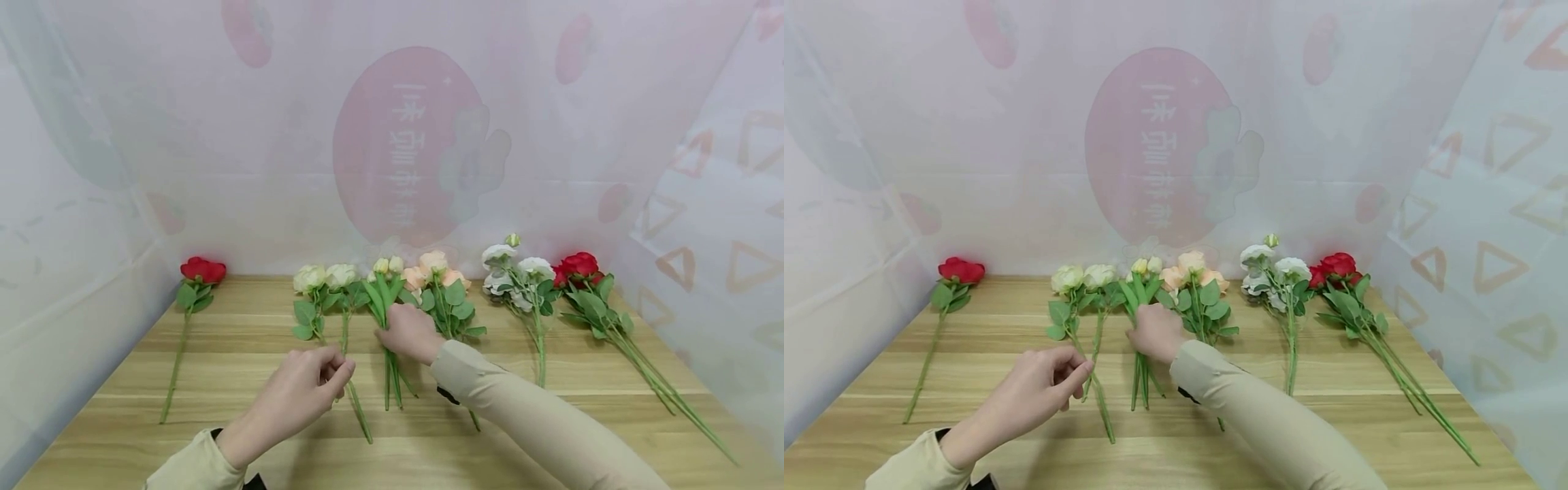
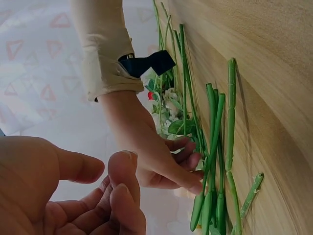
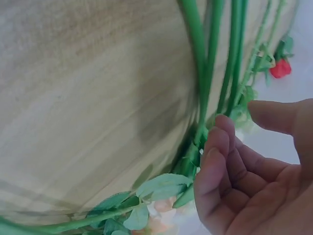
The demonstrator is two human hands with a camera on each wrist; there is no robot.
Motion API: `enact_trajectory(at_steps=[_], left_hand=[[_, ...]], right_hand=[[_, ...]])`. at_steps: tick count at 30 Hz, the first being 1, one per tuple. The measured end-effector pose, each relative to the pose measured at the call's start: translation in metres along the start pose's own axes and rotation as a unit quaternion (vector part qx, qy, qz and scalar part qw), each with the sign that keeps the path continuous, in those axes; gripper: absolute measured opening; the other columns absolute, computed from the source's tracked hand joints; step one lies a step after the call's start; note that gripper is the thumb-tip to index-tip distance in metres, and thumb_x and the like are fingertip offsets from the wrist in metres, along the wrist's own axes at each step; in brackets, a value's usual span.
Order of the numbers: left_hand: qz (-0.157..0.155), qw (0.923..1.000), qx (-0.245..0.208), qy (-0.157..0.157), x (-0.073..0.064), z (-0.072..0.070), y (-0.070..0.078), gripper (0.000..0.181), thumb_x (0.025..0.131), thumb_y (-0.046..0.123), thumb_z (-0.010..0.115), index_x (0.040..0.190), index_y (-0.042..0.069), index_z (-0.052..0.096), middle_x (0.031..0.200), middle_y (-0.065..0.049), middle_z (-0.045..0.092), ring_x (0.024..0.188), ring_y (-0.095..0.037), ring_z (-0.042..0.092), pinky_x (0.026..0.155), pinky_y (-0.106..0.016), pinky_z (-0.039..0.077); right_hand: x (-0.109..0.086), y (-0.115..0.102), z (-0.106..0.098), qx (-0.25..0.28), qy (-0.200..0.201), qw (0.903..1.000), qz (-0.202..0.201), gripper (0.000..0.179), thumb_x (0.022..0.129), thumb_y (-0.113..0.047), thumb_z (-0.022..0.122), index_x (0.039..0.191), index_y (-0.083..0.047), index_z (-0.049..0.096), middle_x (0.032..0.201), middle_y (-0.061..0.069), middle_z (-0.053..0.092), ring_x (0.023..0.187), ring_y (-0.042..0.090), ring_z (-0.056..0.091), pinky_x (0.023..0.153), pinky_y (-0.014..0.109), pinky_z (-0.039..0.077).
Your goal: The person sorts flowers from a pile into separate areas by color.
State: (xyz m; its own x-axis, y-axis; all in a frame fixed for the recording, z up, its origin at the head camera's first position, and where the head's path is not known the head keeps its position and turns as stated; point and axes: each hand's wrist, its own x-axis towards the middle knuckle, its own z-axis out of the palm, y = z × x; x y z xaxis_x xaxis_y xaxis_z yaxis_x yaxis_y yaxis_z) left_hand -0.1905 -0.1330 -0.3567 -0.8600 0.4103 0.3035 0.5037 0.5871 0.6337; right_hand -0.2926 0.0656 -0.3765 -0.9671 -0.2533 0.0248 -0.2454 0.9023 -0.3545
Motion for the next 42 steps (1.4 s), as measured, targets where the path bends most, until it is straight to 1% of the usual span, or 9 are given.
enact_trajectory(at_steps=[4,8,11,15,20,25,31,37,42], left_hand=[[-0.003,1.0,-0.007,-0.006,0.0,0.001,-0.001,0.024,0.1,0.024,0.059,0.076,0.02,0.062,0.06,0.015,0.056,0.047,-0.003,0.052,0.046,-0.025,0.043],[-0.007,0.9999,-0.009,-0.007,0.001,0.0,-0.003,0.023,0.1,0.022,0.06,0.078,0.019,0.063,0.06,0.015,0.056,0.048,-0.004,0.053,0.046,-0.026,0.044],[-0.011,0.9999,-0.004,-0.005,0.001,-0.002,-0.004,0.023,0.1,0.021,0.06,0.078,0.019,0.063,0.06,0.015,0.055,0.048,-0.005,0.053,0.045,-0.026,0.043],[-0.014,0.9999,0.003,-0.003,0.002,-0.002,-0.006,0.022,0.1,0.021,0.06,0.078,0.019,0.063,0.06,0.015,0.055,0.049,-0.005,0.052,0.045,-0.026,0.043],[-0.015,0.9997,0.02,-0.002,0.002,-0.001,-0.009,0.024,0.099,0.022,0.06,0.076,0.021,0.062,0.06,0.015,0.055,0.049,-0.005,0.05,0.046,-0.025,0.043],[-0.024,0.999,0.035,-0.01,0.003,0.001,-0.011,0.024,0.099,0.023,0.061,0.075,0.022,0.062,0.061,0.013,0.056,0.049,-0.004,0.049,0.047,-0.025,0.042],[-0.028,0.9988,0.036,-0.018,0.003,0.002,-0.014,0.023,0.098,0.02,0.061,0.075,0.02,0.062,0.062,0.011,0.056,0.05,-0.005,0.048,0.047,-0.025,0.042],[-0.029,0.9979,0.049,-0.031,0.004,0.003,-0.016,0.02,0.098,0.022,0.062,0.079,0.017,0.065,0.065,0.012,0.057,0.052,-0.005,0.048,0.05,-0.025,0.042],[-0.029,0.9971,0.068,-0.019,0.009,0.0,-0.023,0.016,0.095,0.016,0.064,0.08,0.014,0.067,0.065,0.012,0.056,0.054,-0.005,0.049,0.05,-0.025,0.043]], right_hand=[[-0.011,0.008,-0.01,0.051,0.01,0.9985,-0.016,0.054,0.097,-0.032,0.063,0.05,-0.017,0.041,0.039,-0.009,0.026,0.034,0.005,0.023,0.034,0.022,0.02],[-0.025,0.019,-0.026,0.094,0.031,0.9947,-0.029,0.053,0.098,-0.033,0.061,0.051,-0.017,0.043,0.041,-0.009,0.028,0.036,0.007,0.023,0.036,0.023,0.021],[-0.037,0.029,-0.04,0.114,0.055,0.9915,-0.028,0.046,0.098,-0.033,0.061,0.056,-0.016,0.053,0.044,-0.006,0.034,0.039,0.009,0.027,0.038,0.025,0.024],[-0.052,0.042,-0.054,0.141,0.08,0.9866,-0.02,0.032,0.098,-0.03,0.063,0.07,-0.016,0.067,0.051,-0.003,0.047,0.042,0.011,0.034,0.044,0.028,0.032],[-0.073,0.058,-0.065,0.171,0.101,0.9798,-0.022,0.023,0.098,-0.022,0.063,0.078,-0.011,0.068,0.057,0.002,0.051,0.047,0.014,0.038,0.05,0.031,0.037],[-0.092,0.074,-0.066,0.181,0.13,0.9749,-0.013,0.018,0.097,-0.022,0.064,0.085,-0.01,0.071,0.062,0.001,0.055,0.051,0.015,0.043,0.053,0.033,0.039],[-0.108,0.083,-0.061,0.175,0.129,0.9759,-0.013,0.017,0.096,-0.02,0.066,0.083,-0.012,0.071,0.059,-0.001,0.053,0.05,0.013,0.043,0.051,0.031,0.039],[-0.116,0.088,-0.065,0.173,0.149,0.9737,0.006,0.011,0.095,-0.019,0.067,0.09,-0.01,0.073,0.071,0.001,0.062,0.059,0.017,0.051,0.057,0.035,0.043],[-0.118,0.094,-0.068,0.179,0.133,0.9749,0.011,0.013,0.096,-0.02,0.065,0.093,-0.009,0.072,0.072,0.0,0.062,0.061,0.018,0.053,0.057,0.035,0.044]])
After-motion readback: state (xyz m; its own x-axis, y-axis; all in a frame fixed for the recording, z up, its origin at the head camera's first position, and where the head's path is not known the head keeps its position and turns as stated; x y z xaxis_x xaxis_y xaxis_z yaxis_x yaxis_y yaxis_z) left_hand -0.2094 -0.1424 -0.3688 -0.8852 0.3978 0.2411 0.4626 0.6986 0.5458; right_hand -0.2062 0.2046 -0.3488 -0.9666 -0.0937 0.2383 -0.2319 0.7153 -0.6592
